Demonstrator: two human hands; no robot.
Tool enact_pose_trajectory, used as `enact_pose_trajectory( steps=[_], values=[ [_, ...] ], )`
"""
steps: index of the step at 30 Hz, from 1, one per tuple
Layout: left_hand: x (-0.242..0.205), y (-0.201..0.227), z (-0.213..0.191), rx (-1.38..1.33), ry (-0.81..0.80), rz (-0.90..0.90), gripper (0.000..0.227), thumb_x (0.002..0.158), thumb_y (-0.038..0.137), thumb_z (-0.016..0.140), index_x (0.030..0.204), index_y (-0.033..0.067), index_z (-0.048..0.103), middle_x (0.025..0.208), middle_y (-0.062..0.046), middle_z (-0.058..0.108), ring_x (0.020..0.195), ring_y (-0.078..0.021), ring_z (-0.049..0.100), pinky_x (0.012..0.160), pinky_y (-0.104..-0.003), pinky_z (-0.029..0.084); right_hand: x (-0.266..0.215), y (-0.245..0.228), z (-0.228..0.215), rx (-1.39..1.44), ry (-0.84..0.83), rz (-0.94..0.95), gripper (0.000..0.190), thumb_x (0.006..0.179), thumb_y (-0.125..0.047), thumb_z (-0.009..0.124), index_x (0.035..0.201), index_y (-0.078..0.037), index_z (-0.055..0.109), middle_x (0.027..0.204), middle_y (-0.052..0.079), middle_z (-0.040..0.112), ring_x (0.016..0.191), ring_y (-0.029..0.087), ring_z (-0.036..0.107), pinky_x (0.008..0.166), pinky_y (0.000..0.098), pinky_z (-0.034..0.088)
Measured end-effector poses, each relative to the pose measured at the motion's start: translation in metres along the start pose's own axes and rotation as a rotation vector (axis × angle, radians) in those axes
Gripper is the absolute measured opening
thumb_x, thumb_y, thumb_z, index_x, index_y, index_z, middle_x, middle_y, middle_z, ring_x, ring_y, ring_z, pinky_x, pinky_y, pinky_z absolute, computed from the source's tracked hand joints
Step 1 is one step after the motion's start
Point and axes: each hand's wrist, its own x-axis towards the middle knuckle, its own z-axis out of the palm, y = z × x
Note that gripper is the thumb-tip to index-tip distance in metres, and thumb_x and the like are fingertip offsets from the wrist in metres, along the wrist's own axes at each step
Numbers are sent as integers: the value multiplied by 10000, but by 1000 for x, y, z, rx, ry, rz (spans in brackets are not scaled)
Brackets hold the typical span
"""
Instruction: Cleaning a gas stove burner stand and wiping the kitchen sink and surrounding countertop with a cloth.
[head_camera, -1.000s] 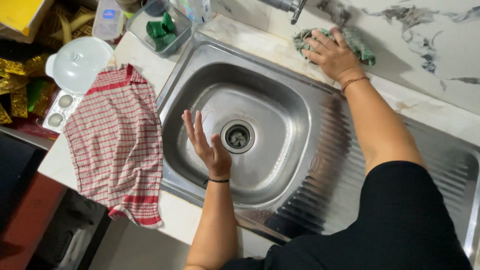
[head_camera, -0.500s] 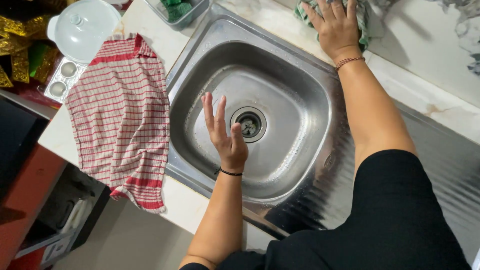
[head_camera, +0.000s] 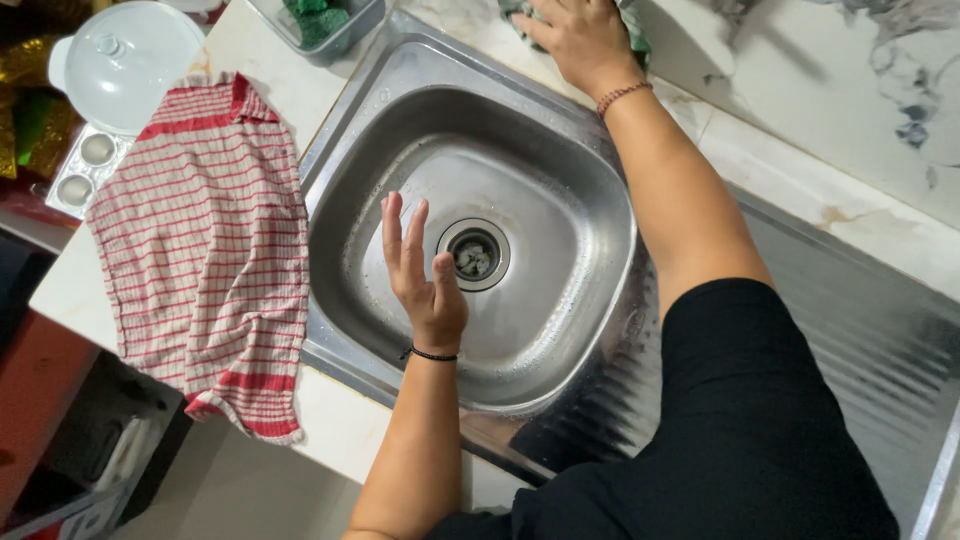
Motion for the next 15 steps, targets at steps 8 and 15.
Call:
enact_pose_trajectory(
  steps=[8, 15],
  values=[
    [1, 3, -1, -10, -6, 1, 569, 1133, 473, 451, 1449, 23, 594, 1635, -206, 423, 1584, -373, 354, 1320, -503, 289, -93, 55, -120, -620, -22, -152, 370, 1141, -272, 551, 1430, -480, 649, 1608, -107, 473, 1557, 171, 308, 1254, 610, 169],
    [2, 5, -2, 1, -20, 1, 533, 1126, 438, 477, 1436, 26, 607, 1614, -208, 451, 1567, -369, 375, 1304, -495, 301, -85, 87, -149, -251, -96, 204, 295, 1092, -96, 517, 1284, -235, 693, 1353, 76, 645, 1297, 309, 611, 1002, 625, 445]
  ],
)
